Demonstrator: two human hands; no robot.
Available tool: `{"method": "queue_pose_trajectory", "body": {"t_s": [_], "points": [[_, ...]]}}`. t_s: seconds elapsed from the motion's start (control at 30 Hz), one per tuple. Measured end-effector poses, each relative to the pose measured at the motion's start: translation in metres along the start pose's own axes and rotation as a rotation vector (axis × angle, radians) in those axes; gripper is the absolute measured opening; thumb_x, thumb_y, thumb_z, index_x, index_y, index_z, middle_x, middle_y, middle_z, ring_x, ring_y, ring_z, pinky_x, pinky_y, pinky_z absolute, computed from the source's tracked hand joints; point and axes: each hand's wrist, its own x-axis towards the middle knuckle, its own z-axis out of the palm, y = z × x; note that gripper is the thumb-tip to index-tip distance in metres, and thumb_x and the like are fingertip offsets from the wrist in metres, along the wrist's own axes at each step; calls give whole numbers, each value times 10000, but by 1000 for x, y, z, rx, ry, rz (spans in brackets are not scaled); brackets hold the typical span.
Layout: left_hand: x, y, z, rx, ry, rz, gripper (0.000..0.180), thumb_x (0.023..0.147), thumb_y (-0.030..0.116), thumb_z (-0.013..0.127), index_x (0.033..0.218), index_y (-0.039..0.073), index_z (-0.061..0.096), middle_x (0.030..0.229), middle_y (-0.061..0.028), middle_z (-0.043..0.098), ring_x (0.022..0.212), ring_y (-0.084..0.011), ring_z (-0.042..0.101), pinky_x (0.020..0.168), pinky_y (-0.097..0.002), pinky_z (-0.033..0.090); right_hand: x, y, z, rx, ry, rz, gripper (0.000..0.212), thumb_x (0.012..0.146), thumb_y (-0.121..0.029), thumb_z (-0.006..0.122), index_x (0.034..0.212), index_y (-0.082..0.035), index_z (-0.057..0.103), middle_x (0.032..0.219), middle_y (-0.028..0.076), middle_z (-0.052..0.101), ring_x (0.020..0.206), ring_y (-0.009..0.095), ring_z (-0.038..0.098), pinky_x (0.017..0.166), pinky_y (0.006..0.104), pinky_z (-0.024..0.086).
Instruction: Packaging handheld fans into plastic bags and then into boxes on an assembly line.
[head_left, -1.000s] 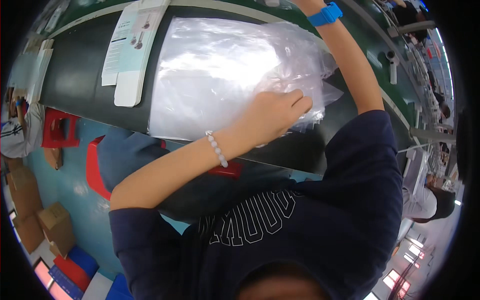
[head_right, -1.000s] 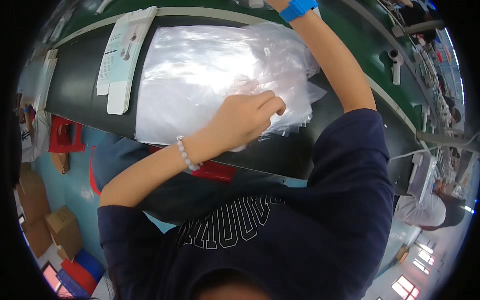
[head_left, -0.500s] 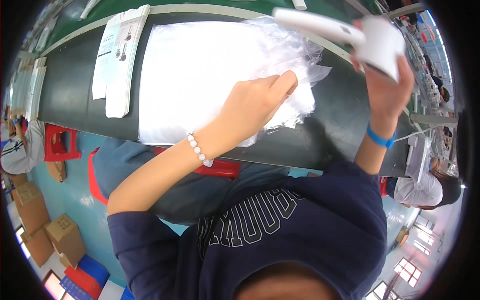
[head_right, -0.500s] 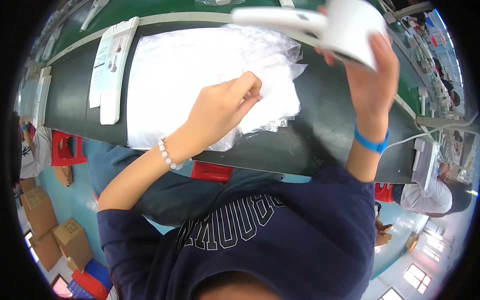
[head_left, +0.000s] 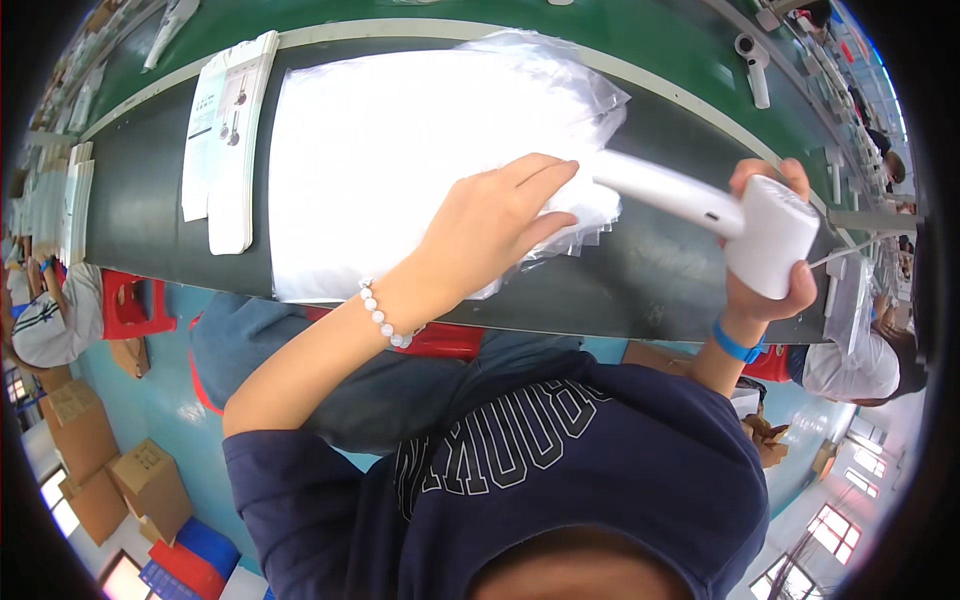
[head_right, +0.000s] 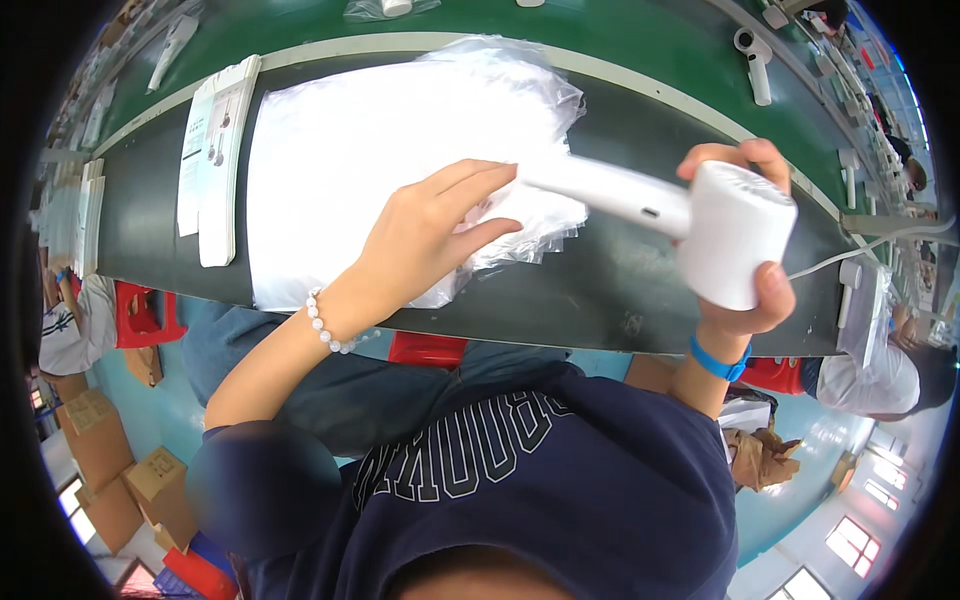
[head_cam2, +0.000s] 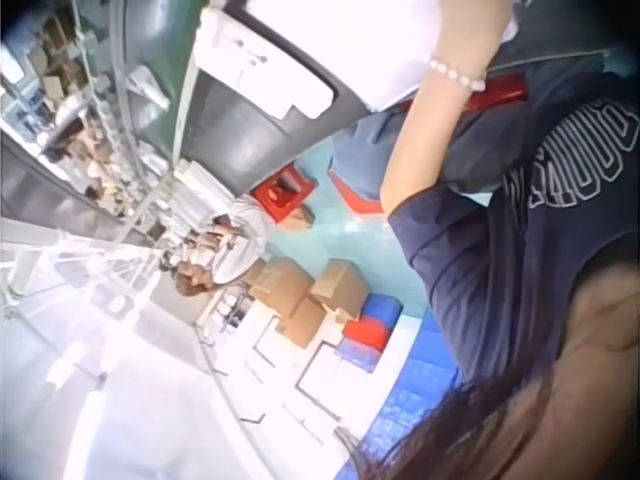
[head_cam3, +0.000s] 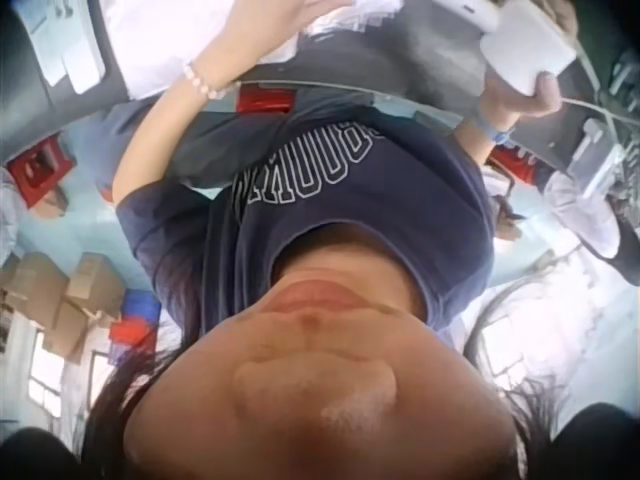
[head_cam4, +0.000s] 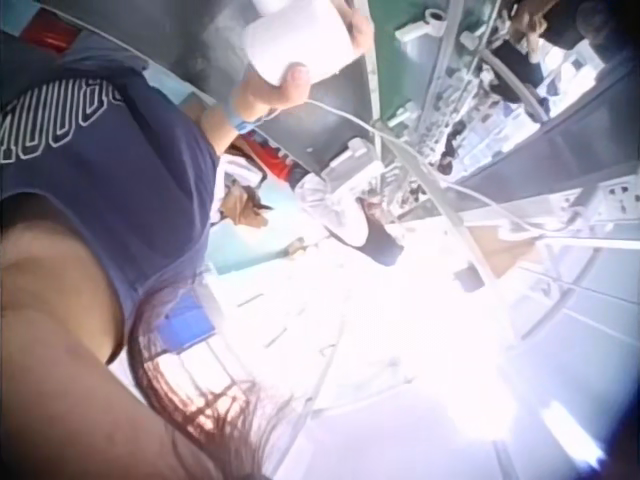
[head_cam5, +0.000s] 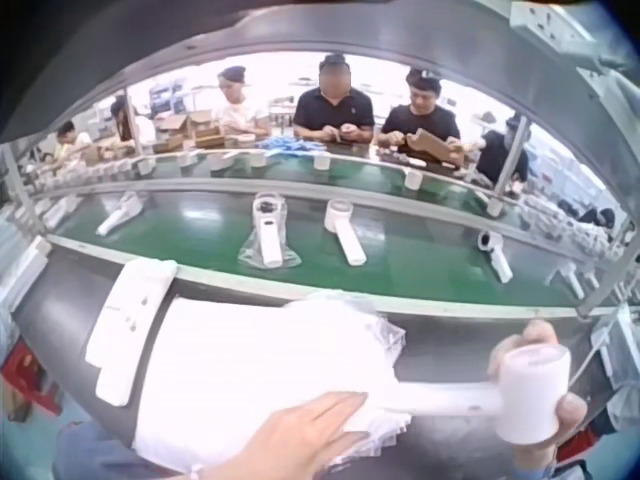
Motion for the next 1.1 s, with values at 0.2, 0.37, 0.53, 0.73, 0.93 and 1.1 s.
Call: {"method": "queue_pose_trajectory", "body": {"t_s": [0.2,0.37,0.53,0.73,0.93,1.1], "points": [[1,6,0,143,80,-24,106,765,125,643,826,38,642,852,-61,654,687,-252,613,549,-323,488,-4,9,20,-21,-49,-16,888,541,-562,665,1197,-19,414,996,241,568,875,234,568,717,307,465],[-2,6,1,69,-56,-224,69,744,115,641,767,51,655,783,-44,653,635,-254,608,531,-328,474,-4,12,14,-16,-119,-82,897,524,-563,684,1186,-20,416,964,231,570,848,229,571,712,302,462],[-7,3,6,33,-30,-182,154,730,38,624,879,63,652,879,-39,650,670,-252,629,549,-336,490,-6,15,16,109,-242,-102,888,522,-559,691,1175,-22,419,945,224,573,820,220,574,706,296,461],[-5,10,4,-33,-17,-127,358,745,-18,608,1096,33,556,1075,-80,567,736,-270,631,612,-350,519,-7,16,28,-161,-259,-53,709,708,-431,662,1222,-12,413,1092,167,568,965,204,576,823,311,469],[-2,15,4,-224,-41,-61,488,757,-68,597,1226,-2,479,1175,-142,492,798,-267,629,689,-330,527,-12,24,43,-122,-122,168,682,812,-540,542,1240,-26,413,1144,209,564,967,217,586,745,310,495],[1,22,-1,-511,-50,-132,581,739,-110,664,1277,30,495,1261,-134,457,774,-138,632,690,-253,543,-16,22,58,-13,-149,267,471,932,-316,472,1289,-14,411,1192,110,515,977,147,576,846,274,458]]}}
